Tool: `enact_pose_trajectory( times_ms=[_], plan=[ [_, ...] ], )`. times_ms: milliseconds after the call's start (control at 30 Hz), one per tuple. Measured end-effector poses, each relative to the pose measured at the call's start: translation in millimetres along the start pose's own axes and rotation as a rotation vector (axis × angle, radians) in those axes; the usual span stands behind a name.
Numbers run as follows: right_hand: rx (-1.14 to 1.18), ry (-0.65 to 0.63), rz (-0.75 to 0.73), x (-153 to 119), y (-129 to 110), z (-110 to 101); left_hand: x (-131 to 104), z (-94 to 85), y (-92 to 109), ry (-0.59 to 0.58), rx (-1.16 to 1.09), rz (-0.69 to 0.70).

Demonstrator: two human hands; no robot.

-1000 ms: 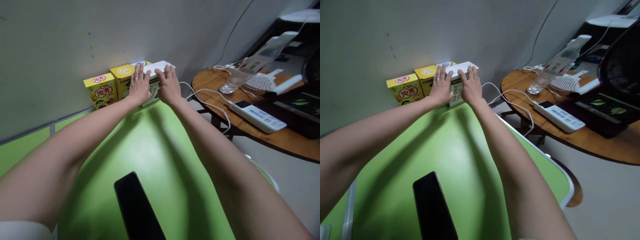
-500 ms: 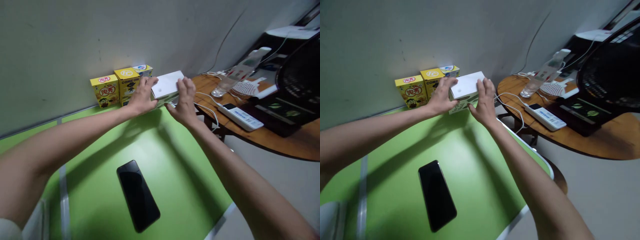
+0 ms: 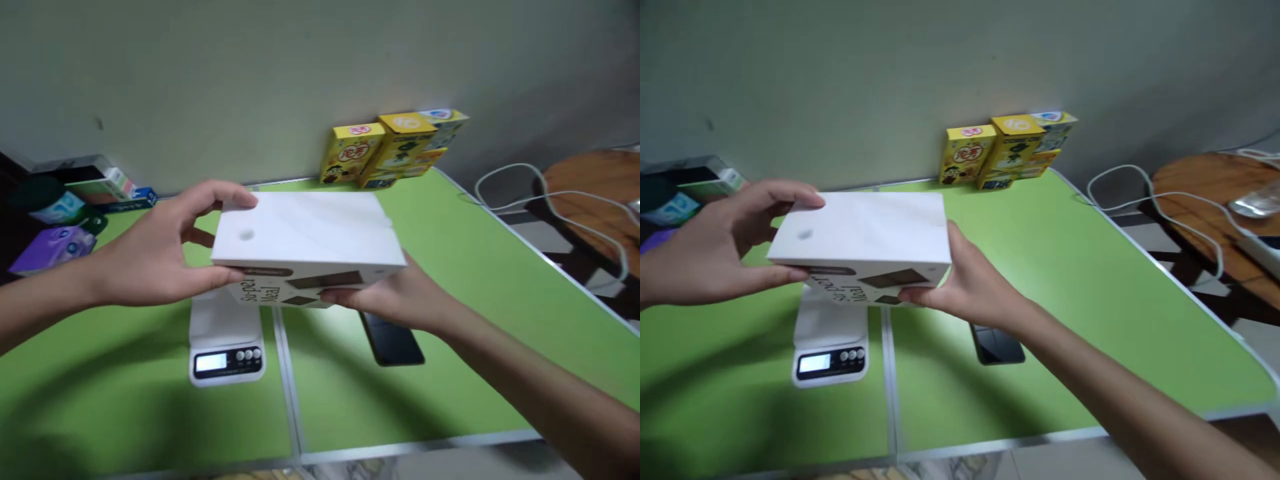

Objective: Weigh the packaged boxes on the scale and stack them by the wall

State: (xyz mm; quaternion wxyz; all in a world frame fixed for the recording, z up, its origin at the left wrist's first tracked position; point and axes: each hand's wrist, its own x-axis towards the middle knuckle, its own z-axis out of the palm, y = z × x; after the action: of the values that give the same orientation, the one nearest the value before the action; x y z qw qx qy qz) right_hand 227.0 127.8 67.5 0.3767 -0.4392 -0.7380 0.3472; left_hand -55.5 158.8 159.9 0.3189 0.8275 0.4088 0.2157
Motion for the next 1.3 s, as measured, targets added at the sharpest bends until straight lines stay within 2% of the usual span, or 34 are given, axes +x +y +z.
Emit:
enact_pose_trajectory(
  times_ms=[67,167,267,367,467,567,667,833,967,1067,1300],
  plan=[
    [0.010,-0.068,0.019,10.4,-12.0,31.4,-31.5,-15.7,-20.1,0.050,0.011,-0.048],
    [-0.001,-0.143,0.050,24.3,-21.8,64.5,-62.5,-27.1,-47.1,0.078,-0.010,-0.096],
    [-0.023,-0.183,0.086,31.1,-23.3,84.6,-78.5,-27.5,-66.4,0.061,-0.074,-0.133],
    [-0.041,-0.217,0.111,29.8,-18.8,95.4,-85.4,-21.9,-78.1,0.027,-0.104,-0.123],
    [-0.048,-0.284,0.128,24.4,-12.4,97.3,-89.2,-15.6,-86.8,0.003,-0.103,-0.134],
    [-0.064,-0.348,0.127,19.2,-8.0,89.1,-94.0,-13.4,-97.0,0.027,-0.139,-0.151],
    [-0.085,-0.339,0.158,15.2,-3.7,74.1,-101.3,-16.6,-107.9,0.044,-0.174,-0.171],
    [-0.053,-0.329,0.308,6.9,8.6,56.7,-112.8,-21.4,-122.9,-0.013,-0.117,-0.258],
    [-0.007,-0.336,0.304,2.5,10.9,59.5,-114.4,-15.0,-136.0,-0.094,-0.121,-0.337],
    [0.015,-0.355,0.270,3.6,5.0,64.4,-111.8,-8.8,-141.4,-0.097,-0.154,-0.306],
    [0.000,-0.345,0.152,10.9,-3.9,73.2,-103.9,0.0,-139.5,-0.132,-0.192,-0.276]
  ],
)
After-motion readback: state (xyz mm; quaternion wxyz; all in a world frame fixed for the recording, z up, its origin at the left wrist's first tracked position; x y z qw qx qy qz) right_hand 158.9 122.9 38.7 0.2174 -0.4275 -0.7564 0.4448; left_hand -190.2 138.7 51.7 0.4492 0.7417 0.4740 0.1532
